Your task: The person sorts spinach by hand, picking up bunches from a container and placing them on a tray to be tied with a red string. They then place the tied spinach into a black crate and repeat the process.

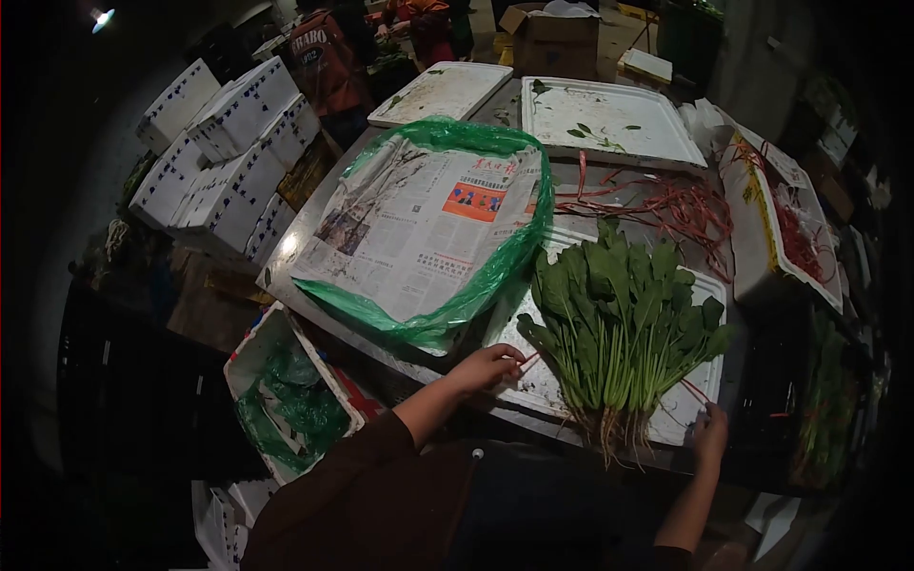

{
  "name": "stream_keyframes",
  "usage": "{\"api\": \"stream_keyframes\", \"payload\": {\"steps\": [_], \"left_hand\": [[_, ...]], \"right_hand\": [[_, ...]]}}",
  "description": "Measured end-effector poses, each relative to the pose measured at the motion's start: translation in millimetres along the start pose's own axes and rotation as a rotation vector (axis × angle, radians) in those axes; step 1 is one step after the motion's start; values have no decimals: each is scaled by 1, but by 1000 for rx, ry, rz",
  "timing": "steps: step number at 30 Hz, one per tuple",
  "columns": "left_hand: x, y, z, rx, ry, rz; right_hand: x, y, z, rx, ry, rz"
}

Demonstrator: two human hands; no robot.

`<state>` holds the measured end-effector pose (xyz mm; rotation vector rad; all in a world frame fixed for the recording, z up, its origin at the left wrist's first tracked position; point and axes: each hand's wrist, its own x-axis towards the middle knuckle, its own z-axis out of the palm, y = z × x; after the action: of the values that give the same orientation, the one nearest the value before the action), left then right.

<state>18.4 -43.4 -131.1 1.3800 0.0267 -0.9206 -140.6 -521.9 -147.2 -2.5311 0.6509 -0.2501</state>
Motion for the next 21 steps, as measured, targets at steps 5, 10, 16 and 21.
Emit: {"api": "stream_keyframes", "payload": {"steps": [5, 10, 16, 21], "left_hand": [[-11, -6, 23, -367, 97, 43], [-5, -24, 37, -404, 321, 131], [-4, -14, 57, -440, 462, 184], [10, -21, 48, -481, 534, 239]], "right_hand": [[18, 14, -18, -31, 18, -93], [34, 9, -31, 3, 11, -145], [48, -6, -31, -7, -118, -245], [46, -21, -18, 7, -195, -214]]}}
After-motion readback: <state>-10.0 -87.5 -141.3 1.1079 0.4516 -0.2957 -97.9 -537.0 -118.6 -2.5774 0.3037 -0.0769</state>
